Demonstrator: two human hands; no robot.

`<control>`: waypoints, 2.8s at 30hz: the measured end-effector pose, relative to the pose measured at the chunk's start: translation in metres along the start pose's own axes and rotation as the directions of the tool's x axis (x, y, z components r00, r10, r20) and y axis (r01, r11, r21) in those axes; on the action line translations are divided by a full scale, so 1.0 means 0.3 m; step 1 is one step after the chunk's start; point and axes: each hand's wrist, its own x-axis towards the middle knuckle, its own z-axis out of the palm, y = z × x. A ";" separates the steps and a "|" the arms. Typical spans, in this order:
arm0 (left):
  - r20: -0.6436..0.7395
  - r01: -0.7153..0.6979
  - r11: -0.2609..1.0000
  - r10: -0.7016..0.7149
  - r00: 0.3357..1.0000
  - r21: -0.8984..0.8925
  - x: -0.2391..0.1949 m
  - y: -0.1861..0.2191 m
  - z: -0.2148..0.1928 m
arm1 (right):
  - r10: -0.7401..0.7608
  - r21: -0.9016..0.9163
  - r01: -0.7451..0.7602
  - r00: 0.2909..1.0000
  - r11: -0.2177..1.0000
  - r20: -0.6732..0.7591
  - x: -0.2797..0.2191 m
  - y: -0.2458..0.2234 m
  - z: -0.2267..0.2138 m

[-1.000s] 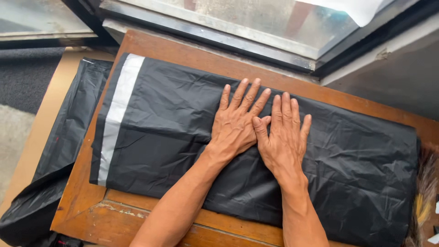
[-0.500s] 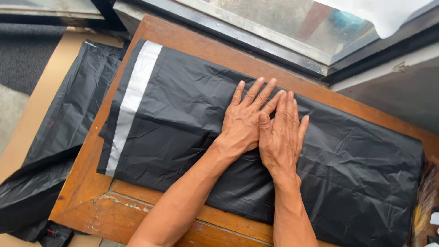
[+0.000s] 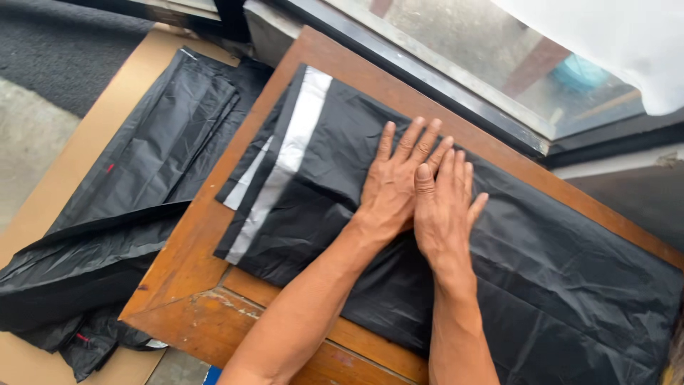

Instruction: The person uses a feather duster to clean a black fabric item on a wooden table. They repeatedly brush the surface, fold the fabric, and smooth it with their hands. The task involves cleaning both sides of the fabric and folding it into a compact shape.

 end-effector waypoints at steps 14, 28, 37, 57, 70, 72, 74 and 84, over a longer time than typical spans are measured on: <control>-0.055 0.104 0.984 -0.097 0.994 0.148 -0.017 -0.368 -0.163 | 0.025 -0.167 -0.036 0.997 0.985 -0.067 -0.010 -0.028 0.080; 0.092 0.021 0.987 -0.036 0.995 0.158 0.015 -0.361 -0.245 | -0.259 -0.281 0.231 0.963 0.932 -0.068 0.068 -0.108 0.149; 0.102 -0.002 0.987 -0.014 0.995 0.162 0.019 -0.358 -0.261 | -0.033 -0.293 0.014 0.998 0.956 -0.060 0.023 0.239 -0.093; 0.261 -0.230 0.971 0.206 0.943 0.066 -0.098 0.226 -0.320 | -0.245 -0.220 0.189 0.931 0.957 -0.270 -0.124 0.198 -0.174; 0.326 -0.313 0.949 0.308 0.894 -0.039 -0.195 0.295 -0.342 | -0.310 -0.308 0.247 0.935 0.919 -0.174 -0.401 0.294 -0.067; 0.345 -0.286 0.954 0.300 0.889 -0.091 -0.243 0.332 -0.374 | -0.310 -0.281 0.246 0.927 0.928 -0.212 -0.402 0.302 -0.065; 0.326 -0.267 0.951 0.304 0.895 -0.154 -0.303 0.355 -0.383 | -0.301 -0.121 0.278 0.916 0.953 -0.265 -0.404 0.310 -0.070; 0.405 -0.339 0.939 0.331 0.853 -0.052 -0.361 0.319 -0.307 | -0.331 -0.096 0.319 0.926 0.943 -0.180 -0.422 0.370 -0.099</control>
